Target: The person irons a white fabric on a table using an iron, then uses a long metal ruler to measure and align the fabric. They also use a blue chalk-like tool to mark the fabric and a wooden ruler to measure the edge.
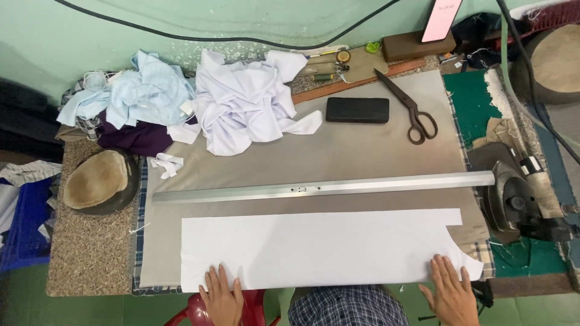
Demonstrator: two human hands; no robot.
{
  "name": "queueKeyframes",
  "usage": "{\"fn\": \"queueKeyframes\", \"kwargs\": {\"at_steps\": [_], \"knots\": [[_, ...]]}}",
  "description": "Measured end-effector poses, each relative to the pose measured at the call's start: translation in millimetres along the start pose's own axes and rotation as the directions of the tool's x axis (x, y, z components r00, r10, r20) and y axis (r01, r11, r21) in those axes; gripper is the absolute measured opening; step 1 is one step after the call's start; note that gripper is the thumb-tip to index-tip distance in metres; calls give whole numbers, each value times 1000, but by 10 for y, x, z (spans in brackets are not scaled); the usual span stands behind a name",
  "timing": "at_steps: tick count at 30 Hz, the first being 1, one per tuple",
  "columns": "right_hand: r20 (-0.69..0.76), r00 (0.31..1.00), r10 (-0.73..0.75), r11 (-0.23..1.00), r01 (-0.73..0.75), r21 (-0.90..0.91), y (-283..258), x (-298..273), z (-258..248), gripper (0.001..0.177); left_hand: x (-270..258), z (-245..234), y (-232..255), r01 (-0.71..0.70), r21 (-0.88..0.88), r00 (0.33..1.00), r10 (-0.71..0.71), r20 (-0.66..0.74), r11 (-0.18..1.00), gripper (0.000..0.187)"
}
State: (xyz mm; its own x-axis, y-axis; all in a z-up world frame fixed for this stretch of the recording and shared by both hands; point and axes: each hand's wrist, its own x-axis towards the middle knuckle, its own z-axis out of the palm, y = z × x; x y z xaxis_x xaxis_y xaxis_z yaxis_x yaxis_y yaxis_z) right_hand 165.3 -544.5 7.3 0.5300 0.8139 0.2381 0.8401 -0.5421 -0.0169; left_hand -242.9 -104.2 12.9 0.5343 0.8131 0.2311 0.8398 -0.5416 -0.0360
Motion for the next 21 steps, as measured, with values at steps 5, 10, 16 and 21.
{"fn": "queueKeyframes", "kwargs": {"at_steps": [5,10,16,21], "knots": [[145,984,102,963,-61,-263,30,-200,350,100,14,107,-249,59,94,990,-71,123,994,78],[145,988,53,973,-19,-230,-93,-243,416,98,-104,65,-464,81,229,992,-100,73,970,84],[22,1000,13,993,-11,-117,23,200,286,94,368,75,-301,23,-20,1000,-23,9,1000,82],[-52,999,0,991,-7,-134,185,1215,330,79,1305,13,289,-134,-166,987,146,62,977,73]]}}
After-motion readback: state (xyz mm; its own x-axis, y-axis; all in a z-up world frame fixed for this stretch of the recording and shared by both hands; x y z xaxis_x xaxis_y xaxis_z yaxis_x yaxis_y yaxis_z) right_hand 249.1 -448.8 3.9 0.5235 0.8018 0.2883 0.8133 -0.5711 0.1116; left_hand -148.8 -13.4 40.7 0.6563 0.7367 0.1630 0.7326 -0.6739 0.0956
